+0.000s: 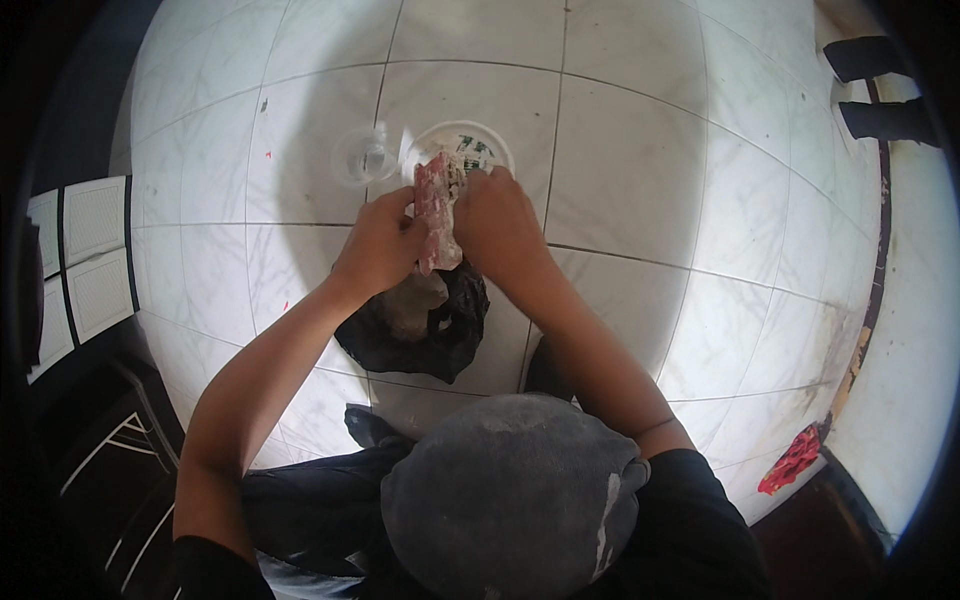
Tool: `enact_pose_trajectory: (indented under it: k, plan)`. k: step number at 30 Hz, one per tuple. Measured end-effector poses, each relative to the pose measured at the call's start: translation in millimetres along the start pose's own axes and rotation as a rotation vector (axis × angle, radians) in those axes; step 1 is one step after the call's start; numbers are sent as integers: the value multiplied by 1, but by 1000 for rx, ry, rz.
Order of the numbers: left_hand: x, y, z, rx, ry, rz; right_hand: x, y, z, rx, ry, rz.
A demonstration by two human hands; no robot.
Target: The person mixes a white compound in a plastic container using a putty knife while sitting on the floor. They then apply the compound to a wall using the putty knife and a red plastic scraper, smoothing the surface.
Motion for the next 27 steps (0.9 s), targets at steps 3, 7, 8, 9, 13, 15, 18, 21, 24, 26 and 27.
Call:
enact_pose_trajectory:
  k: [3, 7, 8, 9, 13, 15, 18, 21, 24, 26, 27]
  plan:
    - [9, 18, 17, -23, 11, 51, -16, 24, 11, -159, -85, -123]
    - [14, 50, 30, -28, 25, 39, -27, 29, 22, -166, -65, -189]
    - [15, 56, 30, -76, 66, -43, -28, 27, 22, -170, -51, -184]
    - [17, 58, 25, -121, 110, -124, -29, 24, 20, -171, -40, -177]
    - [15, 60, 11, -101, 55, -53, -20, 2, 10, -97, -47, -69]
    - [13, 47, 6, -146, 95, -122, -10, -6, 4, -73, -24, -21]
    - [7, 36, 2, -151, 71, -116, 4, -11, -3, -101, -30, -21]
    - [4, 26, -3, -131, 55, -84, 13, -22, 4, -146, -68, -26]
    - [0, 16, 1, -96, 53, -31, 22, -28, 20, -164, -57, -17]
    - [-3, 9, 8, -62, 50, -4, 25, -28, 33, -173, -44, -37]
    - [-4, 4, 13, -44, 50, -1, 25, -28, 40, -177, -38, -46]
Point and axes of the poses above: each hand's wrist, its own x-axis away from the middle knuckle, its own z-axis out of the back of the hand, y = z × x, the point moved 8 cm from there along -x, towards the middle knuckle, and after that the axes turned 1 degree about x, right-handed, at the moved point
